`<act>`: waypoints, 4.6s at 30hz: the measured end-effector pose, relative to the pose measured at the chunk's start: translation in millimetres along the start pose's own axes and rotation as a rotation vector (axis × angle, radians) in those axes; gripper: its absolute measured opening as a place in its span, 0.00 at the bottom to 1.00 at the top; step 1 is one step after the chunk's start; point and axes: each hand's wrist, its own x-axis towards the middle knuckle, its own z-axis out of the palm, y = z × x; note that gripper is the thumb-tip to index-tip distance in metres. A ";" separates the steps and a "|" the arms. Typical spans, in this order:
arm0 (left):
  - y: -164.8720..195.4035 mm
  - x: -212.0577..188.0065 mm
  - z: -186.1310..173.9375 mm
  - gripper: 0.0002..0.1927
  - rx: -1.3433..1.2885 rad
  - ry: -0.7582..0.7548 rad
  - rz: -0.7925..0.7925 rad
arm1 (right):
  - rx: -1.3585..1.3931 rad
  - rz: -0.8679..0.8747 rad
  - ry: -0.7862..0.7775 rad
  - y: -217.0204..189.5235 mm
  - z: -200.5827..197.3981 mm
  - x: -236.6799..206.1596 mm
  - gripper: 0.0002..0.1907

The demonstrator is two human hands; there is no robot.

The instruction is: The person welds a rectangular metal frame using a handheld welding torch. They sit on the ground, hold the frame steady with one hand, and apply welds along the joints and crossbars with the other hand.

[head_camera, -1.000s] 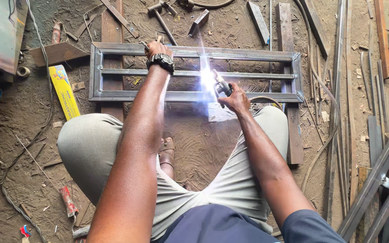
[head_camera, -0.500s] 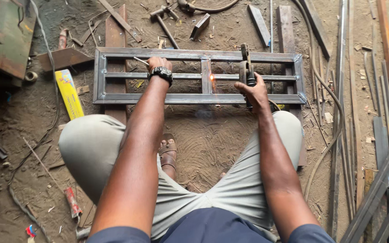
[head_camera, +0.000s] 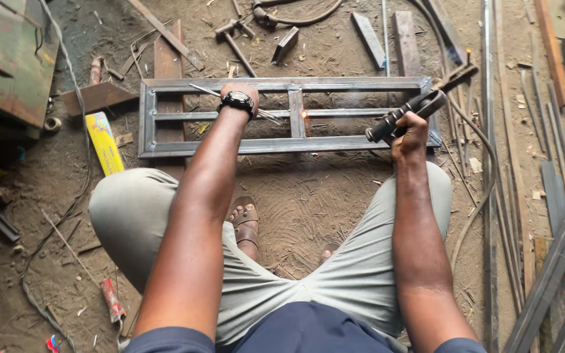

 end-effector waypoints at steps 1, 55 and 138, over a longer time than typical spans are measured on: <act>3.1 -1.7 -6.5 0.14 0.025 -0.014 0.048 | -0.125 -0.063 0.022 -3.7 -0.5 -1.6 0.29; -23.1 -51.0 -64.7 0.12 -0.607 0.316 0.330 | -0.872 0.190 -0.364 -51.3 19.5 -70.7 0.29; -66.7 -8.4 -4.9 0.11 0.514 0.089 -0.087 | -1.810 -0.401 -0.374 4.5 62.1 -161.3 0.60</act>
